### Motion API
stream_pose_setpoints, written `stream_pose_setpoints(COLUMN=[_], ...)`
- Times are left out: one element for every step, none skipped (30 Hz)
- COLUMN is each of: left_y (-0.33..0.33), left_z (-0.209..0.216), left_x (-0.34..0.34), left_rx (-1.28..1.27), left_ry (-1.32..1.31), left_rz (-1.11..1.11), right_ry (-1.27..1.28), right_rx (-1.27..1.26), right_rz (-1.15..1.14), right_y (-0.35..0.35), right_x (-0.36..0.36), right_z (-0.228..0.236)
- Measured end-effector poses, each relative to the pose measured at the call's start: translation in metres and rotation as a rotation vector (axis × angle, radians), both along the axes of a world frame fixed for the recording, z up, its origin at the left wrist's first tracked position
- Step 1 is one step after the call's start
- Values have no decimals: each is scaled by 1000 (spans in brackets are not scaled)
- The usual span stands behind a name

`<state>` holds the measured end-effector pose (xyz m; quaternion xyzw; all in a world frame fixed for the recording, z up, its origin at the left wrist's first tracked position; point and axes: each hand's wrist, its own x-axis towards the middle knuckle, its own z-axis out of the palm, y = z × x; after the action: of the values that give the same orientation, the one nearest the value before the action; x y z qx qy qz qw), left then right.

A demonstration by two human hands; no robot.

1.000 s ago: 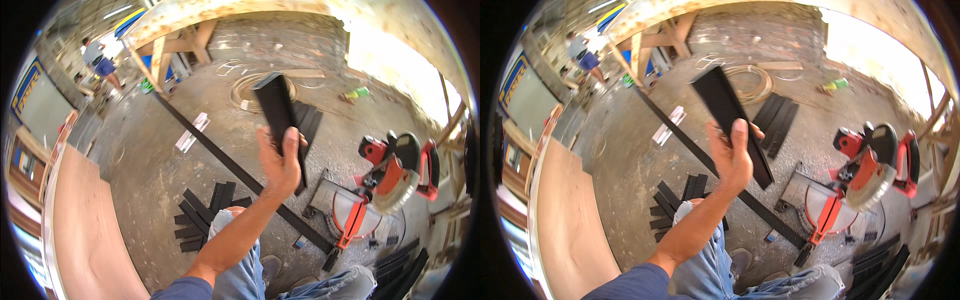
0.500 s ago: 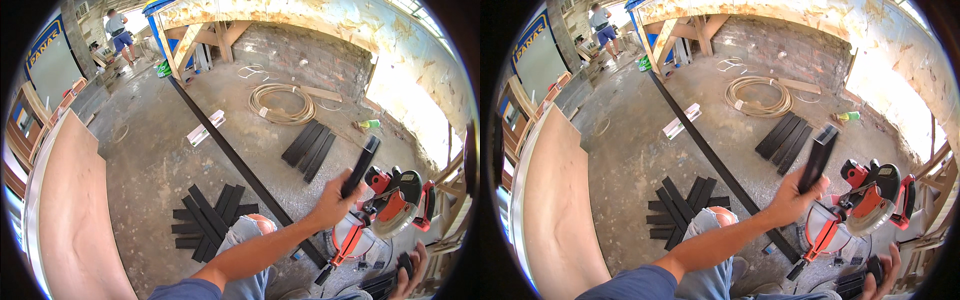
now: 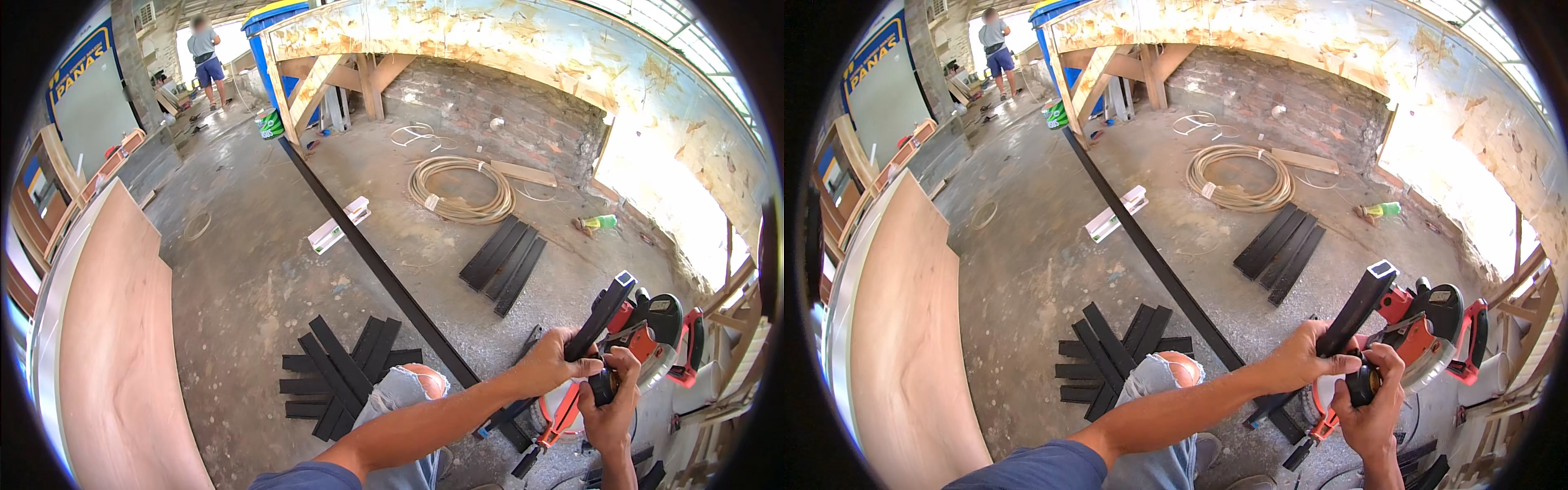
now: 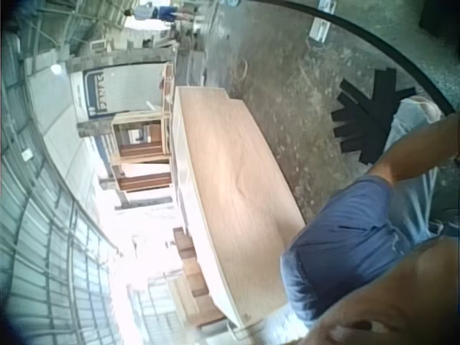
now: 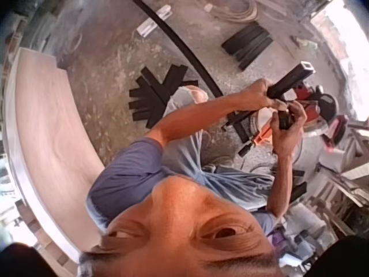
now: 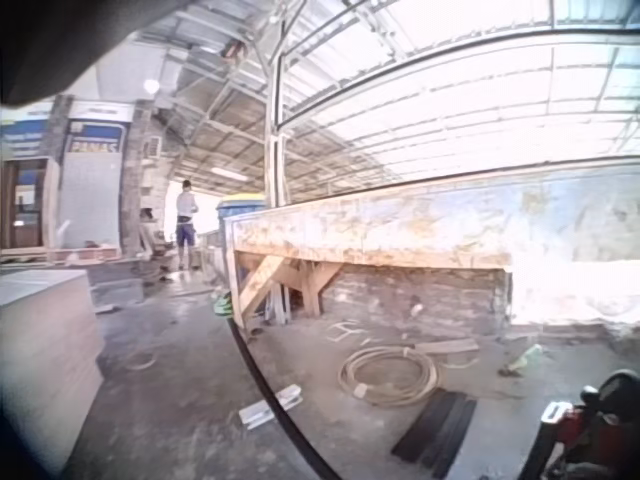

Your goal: The person measures a black wooden board with a tape measure and cuts it using a miter saw.

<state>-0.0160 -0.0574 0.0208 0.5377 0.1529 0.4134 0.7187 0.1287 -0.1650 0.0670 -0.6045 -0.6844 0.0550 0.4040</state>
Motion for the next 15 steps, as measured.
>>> stream_pose_setpoints(left_y=[2,7,12,19,26,38,51,65,66,73,88,92,94,92,88], left_z=[0,1,8,13,22,21,23,22,38,39,27,29,29,31,36], left_x=[-1,-6,-15,-20,-31,-32,-42,-56,-69,-88,-104,-112,-114,-109,-103], left_rx=[-2,-29,-53,-187,-240,-286,-310,-371,-419,-435,-391,-354,-319,-322,-353], left_ry=[4,89,183,110,91,-65,-113,-176,-242,-223,-278,-306,-341,-344,-385], left_rz=[-3,56,120,156,241,327,406,443,516,585,635,635,630,616,626], right_ry=[25,28,42,66,92,-37,-33,19,71,55,69,63,51,68,77], right_rx=[-58,-132,-132,-275,-418,-276,-274,-432,-596,-602,-603,-604,-605,-623,-622], right_rz=[5,-12,-9,-1,10,114,105,108,107,155,160,188,209,201,192], right_y=[0,0,0,0,0,-3,-6,-10,-14,-14,-16,-17,-18,-18,-17], right_x=[0,1,0,3,7,22,32,38,43,41,40,46,53,59,58], right_z=[-1,0,1,2,1,-11,-18,-23,-28,-32,-40,-50,-58,-62,-60])
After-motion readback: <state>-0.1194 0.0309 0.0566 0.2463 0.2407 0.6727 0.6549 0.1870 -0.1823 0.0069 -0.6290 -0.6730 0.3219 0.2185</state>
